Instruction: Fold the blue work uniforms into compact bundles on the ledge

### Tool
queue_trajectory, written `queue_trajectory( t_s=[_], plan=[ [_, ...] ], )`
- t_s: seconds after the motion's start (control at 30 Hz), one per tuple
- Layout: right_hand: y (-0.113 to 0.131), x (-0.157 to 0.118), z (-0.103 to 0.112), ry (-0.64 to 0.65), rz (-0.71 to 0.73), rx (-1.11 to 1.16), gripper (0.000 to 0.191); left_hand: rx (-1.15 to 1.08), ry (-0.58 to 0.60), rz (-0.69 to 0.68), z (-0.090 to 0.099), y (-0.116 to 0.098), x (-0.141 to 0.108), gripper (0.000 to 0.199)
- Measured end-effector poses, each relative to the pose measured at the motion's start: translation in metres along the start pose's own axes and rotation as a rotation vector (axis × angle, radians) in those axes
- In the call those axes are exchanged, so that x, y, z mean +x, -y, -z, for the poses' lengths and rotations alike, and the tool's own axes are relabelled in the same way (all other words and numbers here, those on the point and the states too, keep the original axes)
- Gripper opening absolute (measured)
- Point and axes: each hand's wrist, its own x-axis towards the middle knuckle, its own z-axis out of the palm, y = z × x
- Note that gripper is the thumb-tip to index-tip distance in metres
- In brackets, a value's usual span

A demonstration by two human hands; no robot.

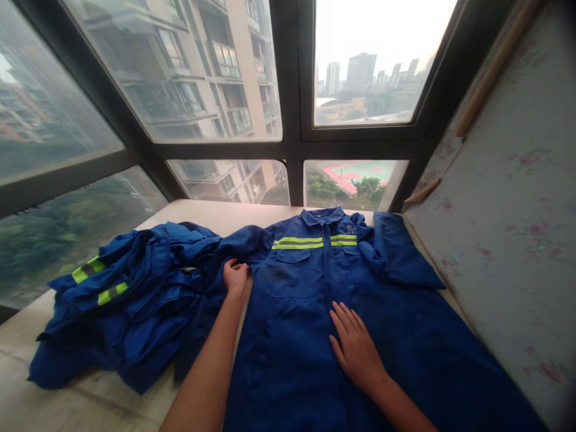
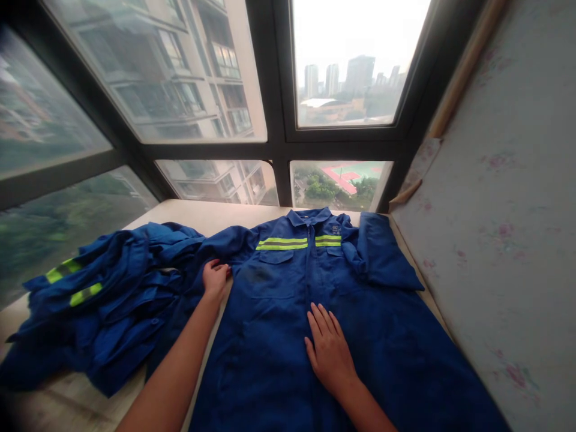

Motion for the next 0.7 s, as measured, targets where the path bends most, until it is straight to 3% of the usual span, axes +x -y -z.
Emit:
queue_trajectory(
  t_s=[0.13,0.2,0.3,0.37,0.43,0.57,0.7],
  plan=[
    [-0.002,0.002,0.008,0.0,-0.011,0.081,0.048,0.154,-0.042,-0.11,0.027,-0.009,0.005,0.034],
    [-0.013,0.015,0.011,-0.012,-0.05,0.178,0.041,0.22,-0.052,-0.16,0.028,-0.013,-0.003,0.037],
    [-0.041,0.062,0.009,-0.121,-0.182,0.315,0.039,0.455,0.044,-0.443,0.007,-0.021,-0.028,0.046],
    [-0.063,0.109,0.004,-0.196,-0.269,0.312,0.042,0.663,0.207,-0.709,-0.016,-0.025,-0.048,0.049],
    [-0.081,0.16,-0.002,-0.178,-0.313,0.237,0.045,0.809,0.35,-0.859,-0.04,-0.025,-0.063,0.05],
    [-0.098,0.24,-0.017,-0.142,-0.26,0.192,0.051,0.975,0.435,-0.888,-0.065,-0.01,-0.067,0.053],
    [-0.1,0.27,-0.035,-0.074,-0.136,0.171,0.05,1.029,0.449,-0.861,-0.065,0.009,-0.055,0.054]
  ],
)
